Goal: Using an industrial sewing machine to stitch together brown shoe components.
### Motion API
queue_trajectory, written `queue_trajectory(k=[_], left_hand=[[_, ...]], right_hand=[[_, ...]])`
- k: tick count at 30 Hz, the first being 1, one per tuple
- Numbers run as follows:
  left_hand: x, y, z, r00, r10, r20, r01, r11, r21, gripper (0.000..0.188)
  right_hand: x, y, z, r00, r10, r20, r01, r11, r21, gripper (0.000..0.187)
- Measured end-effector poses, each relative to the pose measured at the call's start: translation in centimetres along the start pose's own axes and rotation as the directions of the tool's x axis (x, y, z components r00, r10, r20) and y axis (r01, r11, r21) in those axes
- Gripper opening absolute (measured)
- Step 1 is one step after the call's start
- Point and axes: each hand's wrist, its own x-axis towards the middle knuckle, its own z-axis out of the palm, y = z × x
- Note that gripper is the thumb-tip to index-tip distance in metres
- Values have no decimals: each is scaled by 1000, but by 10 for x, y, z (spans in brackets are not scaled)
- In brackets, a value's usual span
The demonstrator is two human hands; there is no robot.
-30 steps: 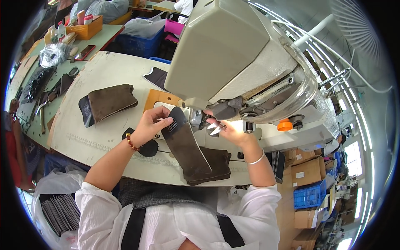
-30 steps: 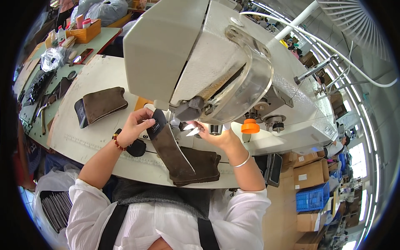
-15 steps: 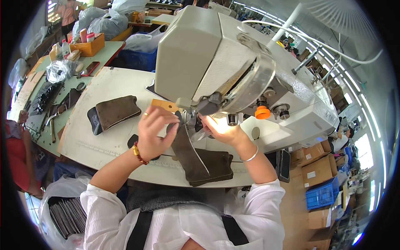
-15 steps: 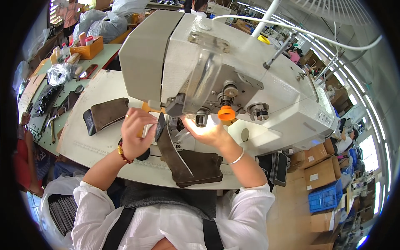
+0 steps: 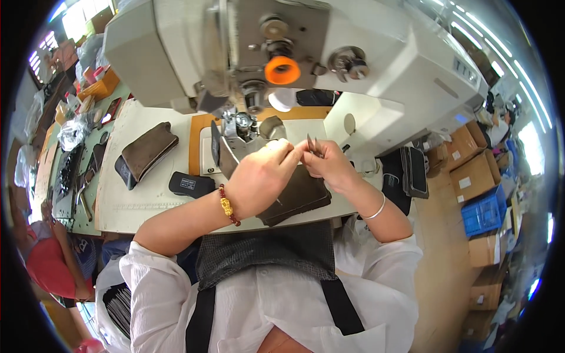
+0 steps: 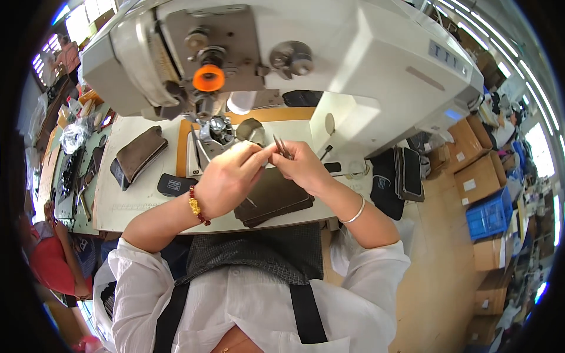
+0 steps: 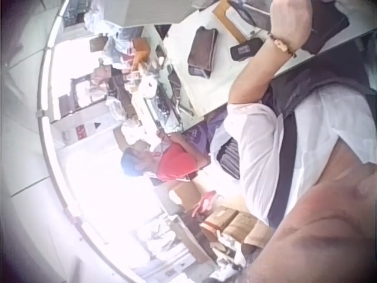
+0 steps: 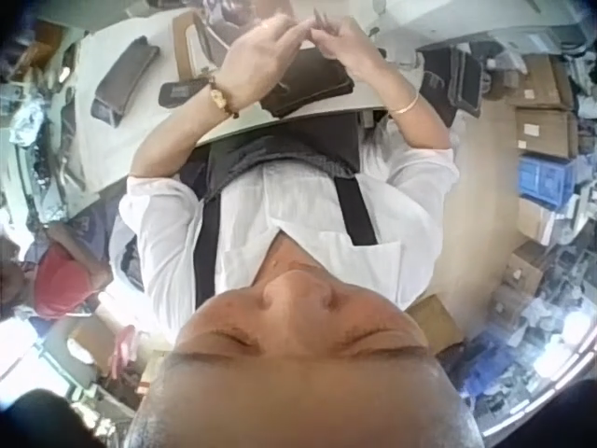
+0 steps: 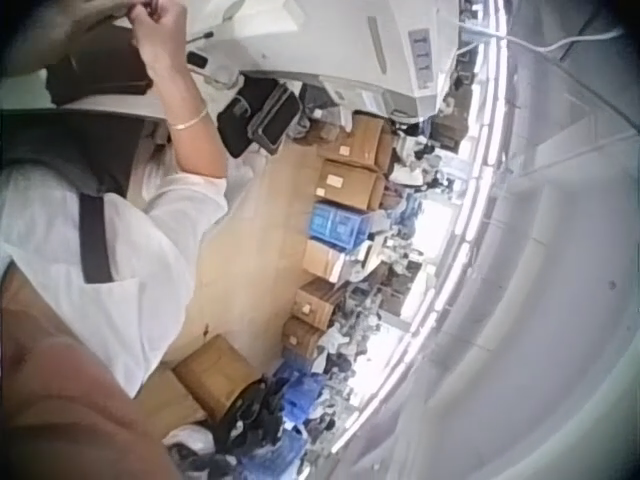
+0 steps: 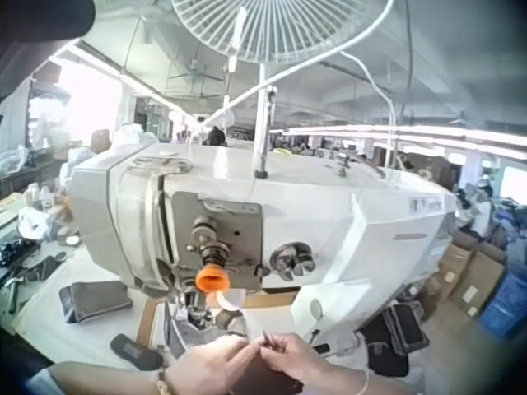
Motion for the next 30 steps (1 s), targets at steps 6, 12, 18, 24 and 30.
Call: queue_trajectory(k=[6, 12, 18, 24, 30], left_hand=[[4, -5, 47, 877, -104, 468, 163, 983, -88, 23], [6, -15, 66, 799, -111, 591, 154, 988, -23, 25], [6, -14, 50, 884, -85, 460, 102, 995, -11, 23], [15, 3, 22, 949, 59, 310, -66, 998, 12, 17], [35, 36, -57, 944, 302, -129, -245, 909, 338, 44]], right_hand=[[-36, 22, -32, 997, -27, -76, 4, 956, -293, 22], [-55, 18, -39, 967, -217, -130, 165, 931, -325, 14], [-58, -32, -37, 645, -759, -91, 417, 450, -790, 20], [-32, -108, -41, 212, -972, 101, 363, -18, -932, 47], [0, -135, -37, 71, -940, 334, 205, -314, -927, 60]])
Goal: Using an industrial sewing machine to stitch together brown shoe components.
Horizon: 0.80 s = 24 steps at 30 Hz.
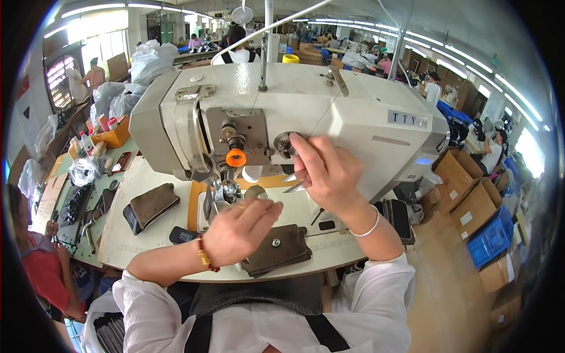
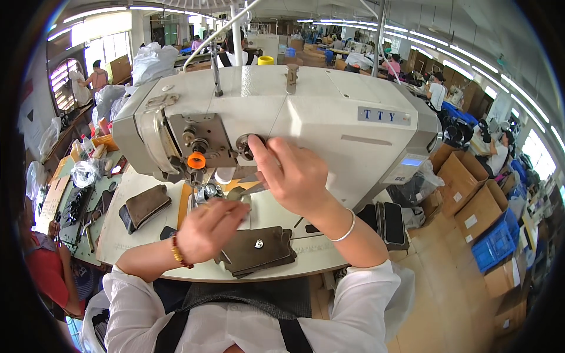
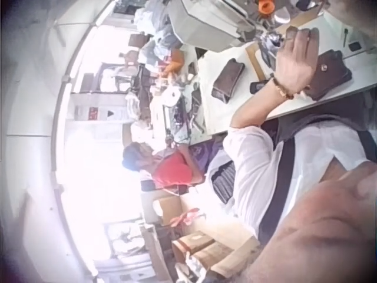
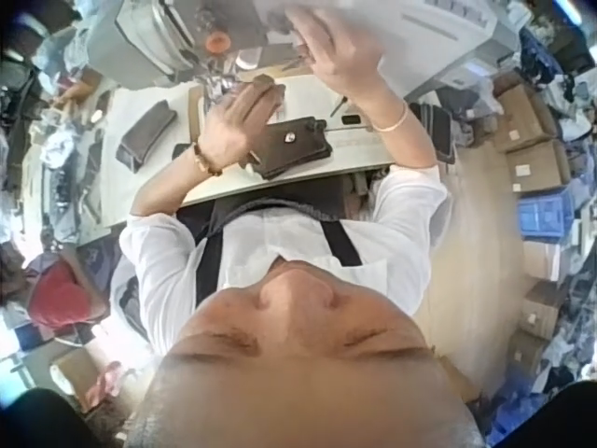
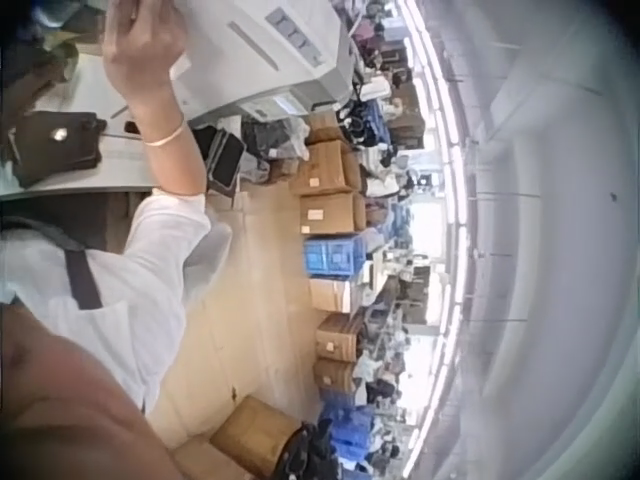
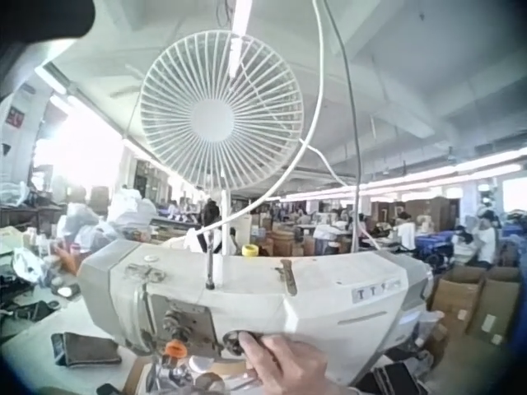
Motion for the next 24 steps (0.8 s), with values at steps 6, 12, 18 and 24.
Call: queue_trajectory(k=[6, 12, 18, 24], left_hand=[[56, -18, -45, 933, 141, -331, 12, 907, 420, 39], [98, -18, -18, 971, 34, -238, 42, 951, 306, 21], [101, -19, -9, 970, 49, -239, 58, 906, 420, 19], [96, -8, -21, 970, 60, -237, 31, 931, 364, 33]], right_hand=[[-3, 4, 0, 993, 103, -61, -73, 924, 374, 43], [-6, 4, -25, 849, 478, 225, -484, 535, 692, 28], [8, -1, -25, 870, 422, 255, -493, 751, 440, 29], [3, -4, -32, 920, 359, 158, -389, 786, 480, 31]])
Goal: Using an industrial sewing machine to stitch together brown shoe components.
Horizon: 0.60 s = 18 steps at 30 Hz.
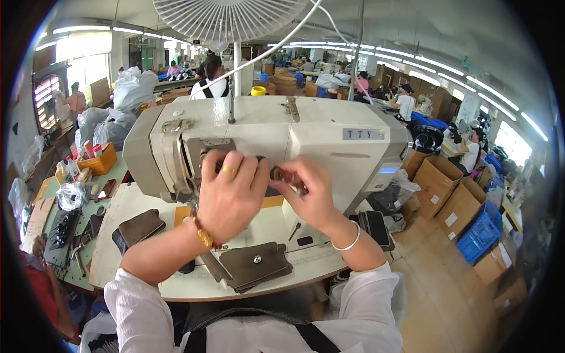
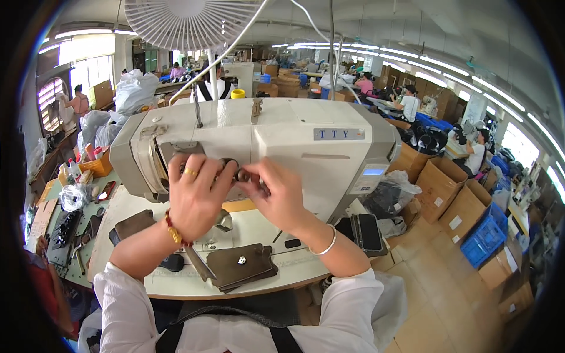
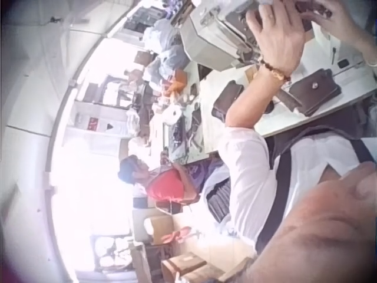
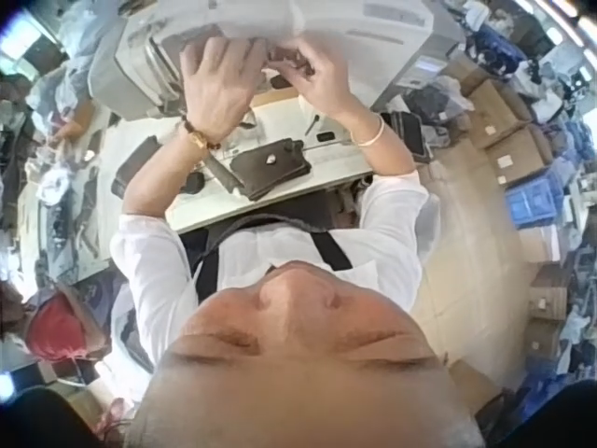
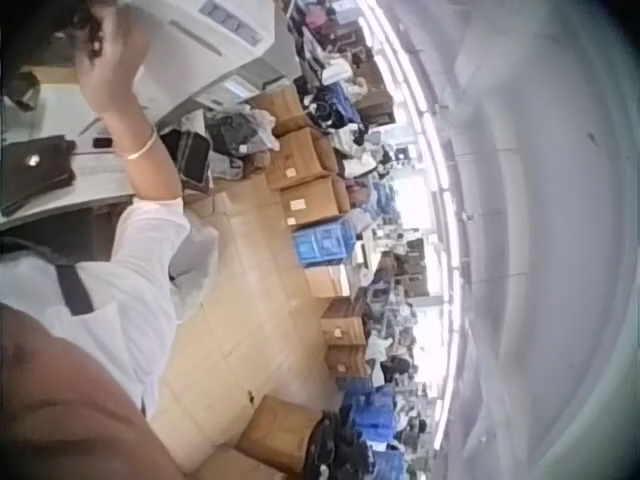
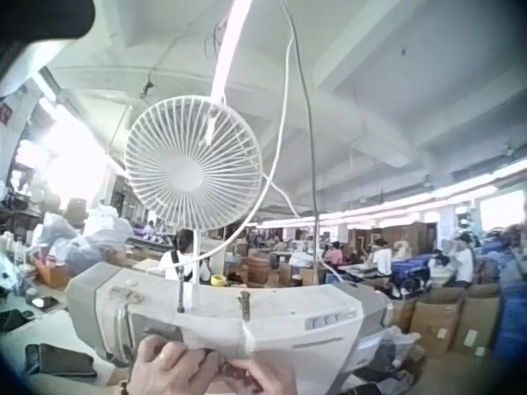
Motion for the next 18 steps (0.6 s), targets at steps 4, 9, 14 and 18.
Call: queue_trajectory(k=[4, 9, 14, 18], left_hand=[[-26, 12, -22, 968, -154, 198, 248, 697, -673, 23], [-63, 10, 9, 676, 101, 730, 670, -499, -551, 25], [-101, 22, 38, 637, 264, 724, 629, -722, -290, 25], [-120, 28, 53, 705, 307, 639, 552, -803, -224, 27]], right_hand=[[-24, -17, -23, 971, -239, 13, 240, 970, -50, 40], [-59, -45, -39, 914, -301, 273, 356, 917, -181, 40], [-69, -54, -30, 859, -365, 359, 465, 849, -250, 32], [-68, -56, -24, 832, -334, 443, 467, 853, -234, 26]])
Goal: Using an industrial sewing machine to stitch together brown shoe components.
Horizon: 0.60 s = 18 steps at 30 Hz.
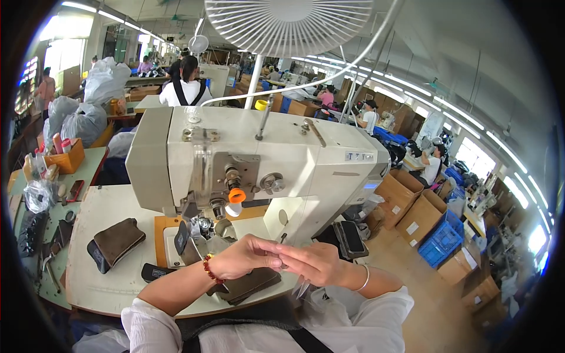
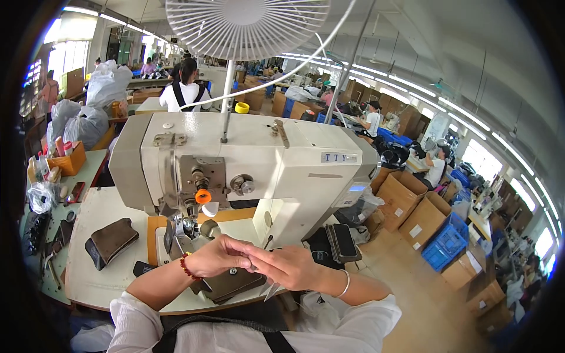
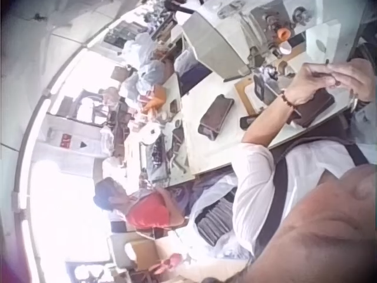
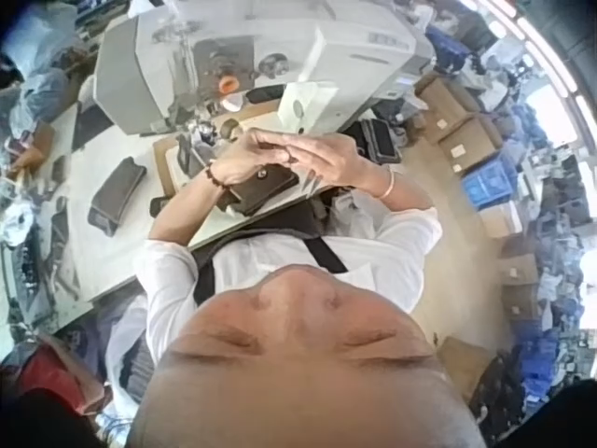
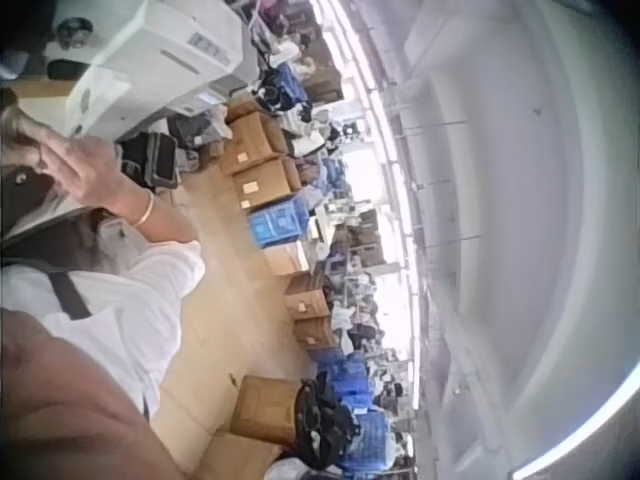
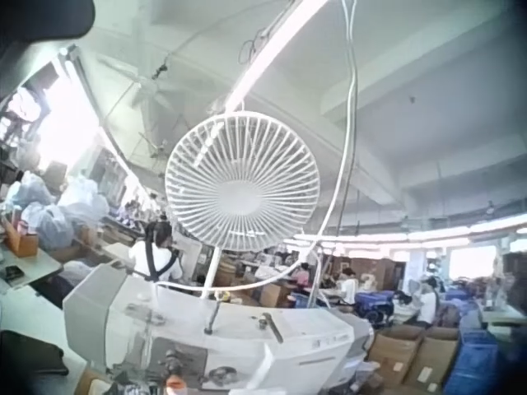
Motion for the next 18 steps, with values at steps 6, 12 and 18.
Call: queue_trajectory(k=[6, 12, 18], left_hand=[[-7, -4, -9, 999, 3, 50, -3, 1000, -10, 29], [2, 0, -14, 925, 368, -100, -220, 730, 647, 21], [24, -6, -13, 555, 832, 5, 84, -62, 995, 31]], right_hand=[[18, 3, -3, 979, 5, 203, 0, 1000, -23, 24], [52, 14, -18, 858, 183, 479, -27, 949, -314, 26], [106, 72, -61, 755, 505, 418, -333, 845, -420, 13]])
